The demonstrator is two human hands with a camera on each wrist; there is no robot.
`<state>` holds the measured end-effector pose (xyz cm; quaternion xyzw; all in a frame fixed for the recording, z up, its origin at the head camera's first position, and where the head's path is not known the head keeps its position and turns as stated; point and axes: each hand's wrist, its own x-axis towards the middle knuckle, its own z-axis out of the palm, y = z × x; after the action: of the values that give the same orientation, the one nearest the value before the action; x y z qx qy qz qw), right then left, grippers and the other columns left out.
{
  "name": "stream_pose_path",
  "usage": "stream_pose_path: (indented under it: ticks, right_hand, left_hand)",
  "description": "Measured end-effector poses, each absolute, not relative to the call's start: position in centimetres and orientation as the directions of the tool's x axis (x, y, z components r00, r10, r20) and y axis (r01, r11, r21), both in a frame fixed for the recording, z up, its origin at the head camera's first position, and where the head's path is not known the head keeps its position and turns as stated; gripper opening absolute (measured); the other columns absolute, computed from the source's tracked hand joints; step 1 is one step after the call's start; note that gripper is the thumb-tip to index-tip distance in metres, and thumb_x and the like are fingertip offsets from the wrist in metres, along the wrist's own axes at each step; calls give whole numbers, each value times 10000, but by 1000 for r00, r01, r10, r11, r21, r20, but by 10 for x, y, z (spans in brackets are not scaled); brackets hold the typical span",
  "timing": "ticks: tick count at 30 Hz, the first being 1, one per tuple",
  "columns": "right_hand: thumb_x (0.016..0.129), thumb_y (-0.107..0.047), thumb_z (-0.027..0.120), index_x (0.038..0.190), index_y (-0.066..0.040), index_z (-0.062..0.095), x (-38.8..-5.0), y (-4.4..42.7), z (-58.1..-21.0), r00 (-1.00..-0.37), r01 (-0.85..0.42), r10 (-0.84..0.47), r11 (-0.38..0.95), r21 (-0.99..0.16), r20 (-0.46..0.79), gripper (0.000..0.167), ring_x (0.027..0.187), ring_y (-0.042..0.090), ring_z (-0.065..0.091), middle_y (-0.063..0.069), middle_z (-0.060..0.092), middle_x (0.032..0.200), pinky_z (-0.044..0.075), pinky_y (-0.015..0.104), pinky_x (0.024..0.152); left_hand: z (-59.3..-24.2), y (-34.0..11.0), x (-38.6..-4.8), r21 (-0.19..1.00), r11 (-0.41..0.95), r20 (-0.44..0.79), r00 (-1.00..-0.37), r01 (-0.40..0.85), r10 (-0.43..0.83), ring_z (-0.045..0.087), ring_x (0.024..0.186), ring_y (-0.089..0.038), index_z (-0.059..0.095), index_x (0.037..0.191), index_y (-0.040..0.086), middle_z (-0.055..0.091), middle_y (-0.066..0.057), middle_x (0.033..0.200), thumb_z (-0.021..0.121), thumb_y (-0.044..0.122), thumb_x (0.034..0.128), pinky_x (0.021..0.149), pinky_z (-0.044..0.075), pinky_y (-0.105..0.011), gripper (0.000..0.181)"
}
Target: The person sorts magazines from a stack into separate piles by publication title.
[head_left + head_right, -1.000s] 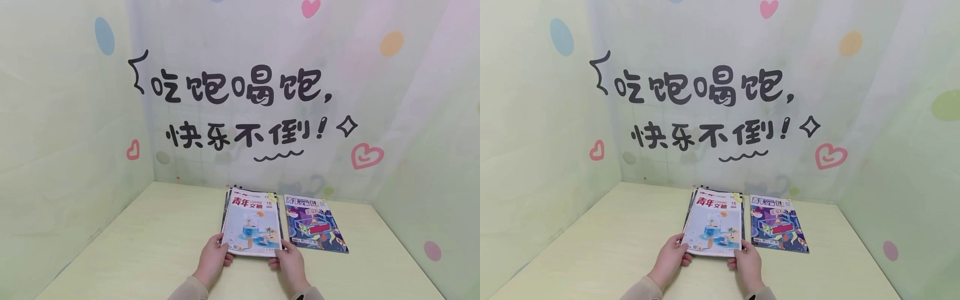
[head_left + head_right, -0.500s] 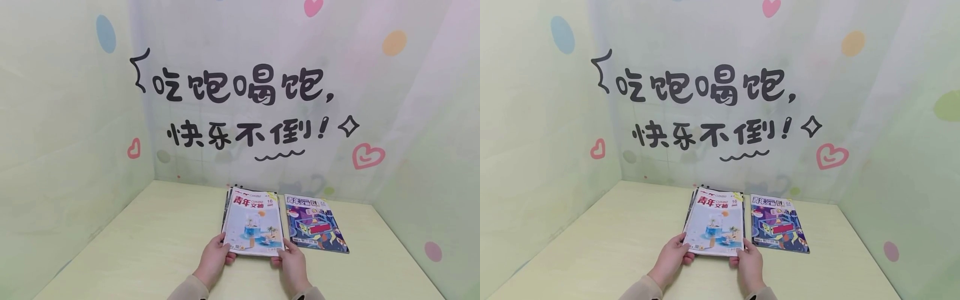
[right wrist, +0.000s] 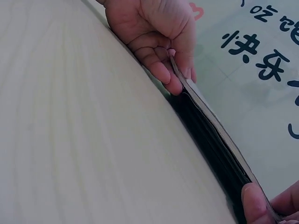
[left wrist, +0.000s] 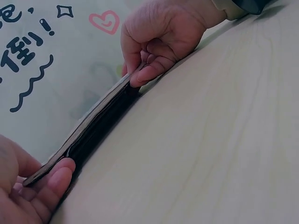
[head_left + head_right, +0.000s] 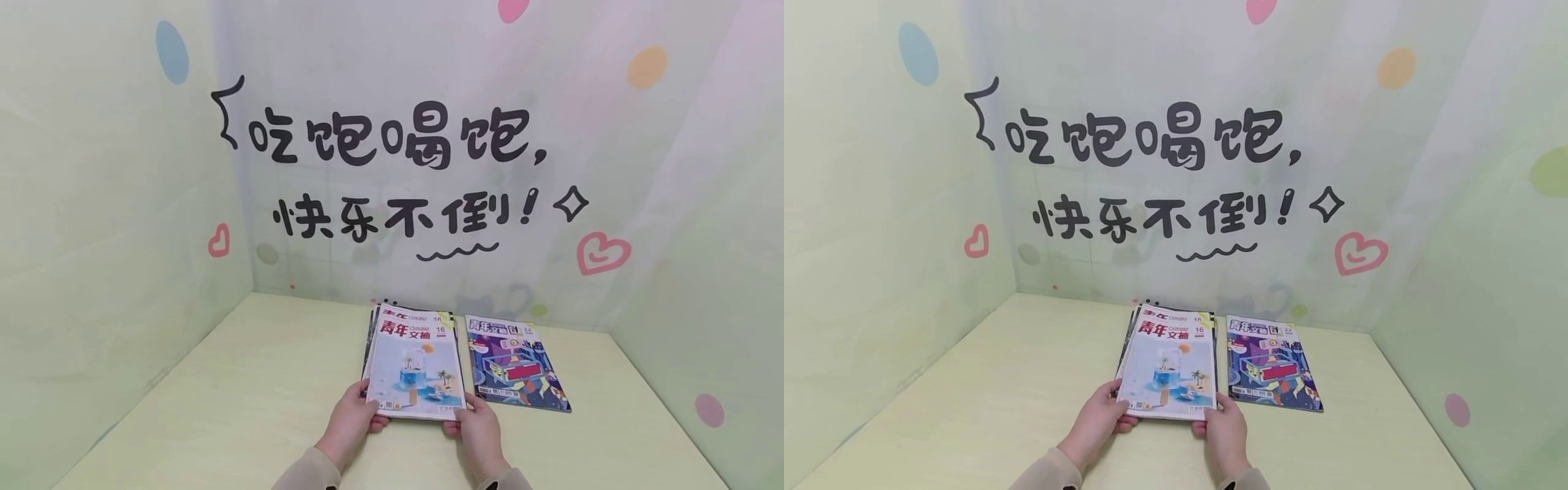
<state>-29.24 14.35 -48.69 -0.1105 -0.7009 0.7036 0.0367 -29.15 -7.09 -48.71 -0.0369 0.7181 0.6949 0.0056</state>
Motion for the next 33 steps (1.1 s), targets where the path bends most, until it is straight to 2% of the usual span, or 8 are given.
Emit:
stream_pose_path:
  ticks: [5,9,15,22,25,28,31,33]
  right_hand:
    - [867,91,438,1373,185,322,-291,142,-485,-975,85,202,-32,-996,-89,528,576,155,601,231,598,937,559,289,568]
    - [873,110,427,1381,169,335,-289,142,-482,-974,73,209,-97,-993,-92,520,585,149,595,224,597,954,554,273,567]
    - [893,119,432,1392,165,328,-287,156,-475,-971,64,215,-198,-978,-107,512,600,131,575,218,574,982,536,237,552]
    - [921,110,416,1437,125,289,-292,197,-473,-956,105,240,-263,-959,-171,531,629,119,581,248,566,1144,538,229,582]
    - [933,101,395,1466,97,239,-293,219,-472,-950,123,242,-282,-951,-195,555,652,101,578,287,455,1313,538,220,609]
    - [941,84,382,1487,58,210,-294,240,-471,-950,137,236,-283,-949,-207,573,685,87,568,270,329,1443,535,210,638]
    - [943,83,385,1494,36,211,-294,260,-469,-944,147,249,-271,-951,-217,580,701,87,568,254,297,1456,536,210,656]
    - [945,84,390,1493,38,225,-294,272,-468,-939,152,264,-254,-955,-220,574,700,94,576,262,332,1410,540,218,656]
  left_hand:
    - [-487,-72,-292,998,-4,-55,-998,-55,-36,627,677,-178,200,1441,-141,567,-234,978,455,-55,913,616,566,-312,592]
    - [-485,-71,-292,996,-72,-52,-998,-49,-36,623,691,-175,196,1448,-130,571,-235,999,447,-63,918,622,563,-297,590]
    - [-480,-56,-292,993,-103,-53,-998,-50,-26,567,626,-146,224,1460,-89,582,-166,911,468,-49,919,536,486,-244,595]
    - [-465,-23,-298,996,-79,-42,-998,-46,44,575,638,-147,247,1434,-133,599,-167,927,482,-54,915,568,515,-246,575]
    - [-458,-5,-301,997,-60,-42,-996,-47,75,591,669,-154,264,1434,-133,578,-160,968,501,-56,907,606,541,-255,583]
    - [-454,14,-304,998,-38,-41,-993,-45,111,581,680,-152,298,1435,-114,551,-150,1008,518,-55,897,612,536,-252,584]
    - [-452,31,-307,999,-16,-45,-989,-48,139,564,673,-147,325,1432,-98,569,-143,1053,521,-53,892,604,514,-248,576]
    - [-452,41,-308,999,-2,-45,-987,-45,153,557,670,-147,328,1428,-102,575,-137,1084,518,-60,887,600,502,-247,575]
